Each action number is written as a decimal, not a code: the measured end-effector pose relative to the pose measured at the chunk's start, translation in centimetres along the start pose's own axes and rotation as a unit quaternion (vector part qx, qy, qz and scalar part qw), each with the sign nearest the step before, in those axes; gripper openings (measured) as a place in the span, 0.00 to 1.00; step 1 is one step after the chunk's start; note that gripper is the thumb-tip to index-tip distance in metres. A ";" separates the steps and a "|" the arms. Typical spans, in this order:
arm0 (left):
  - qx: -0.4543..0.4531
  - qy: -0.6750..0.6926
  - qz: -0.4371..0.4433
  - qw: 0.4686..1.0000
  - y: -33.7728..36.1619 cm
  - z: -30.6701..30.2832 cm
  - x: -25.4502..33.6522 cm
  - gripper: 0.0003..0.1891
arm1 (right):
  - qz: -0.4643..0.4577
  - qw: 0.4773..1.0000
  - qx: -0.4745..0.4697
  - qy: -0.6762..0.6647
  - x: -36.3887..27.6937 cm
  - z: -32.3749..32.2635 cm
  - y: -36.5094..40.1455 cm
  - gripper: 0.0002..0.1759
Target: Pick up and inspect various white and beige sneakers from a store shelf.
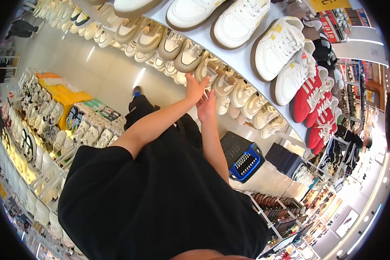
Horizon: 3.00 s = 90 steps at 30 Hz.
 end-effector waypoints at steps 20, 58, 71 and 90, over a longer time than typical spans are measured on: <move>-0.395 0.027 -0.140 0.908 -13.3 -20.1 1.0 0.20 | -0.088 0.987 0.092 -0.100 4.6 13.2 -5.3 0.38; -0.557 -0.121 0.055 0.820 -5.4 -32.0 12.5 0.46 | -0.325 0.942 0.079 0.006 5.9 23.7 12.8 0.42; -0.516 -0.341 0.176 0.766 -3.9 -35.6 15.1 0.47 | -0.157 0.986 -0.002 -0.052 8.8 24.4 9.2 0.28; -0.418 -0.097 -0.013 0.903 -8.2 -38.4 9.8 0.33 | -0.184 0.972 0.133 -0.069 10.7 24.7 9.6 0.22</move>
Point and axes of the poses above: each hand's wrist, its own y-axis away from the middle knuckle, its own z-axis out of the palm, x = y × z, the point moved 9 cm from there along -y, towards the middle knuckle, and after that the axes turned 8 degrees about -z, right-handed, at the moved point
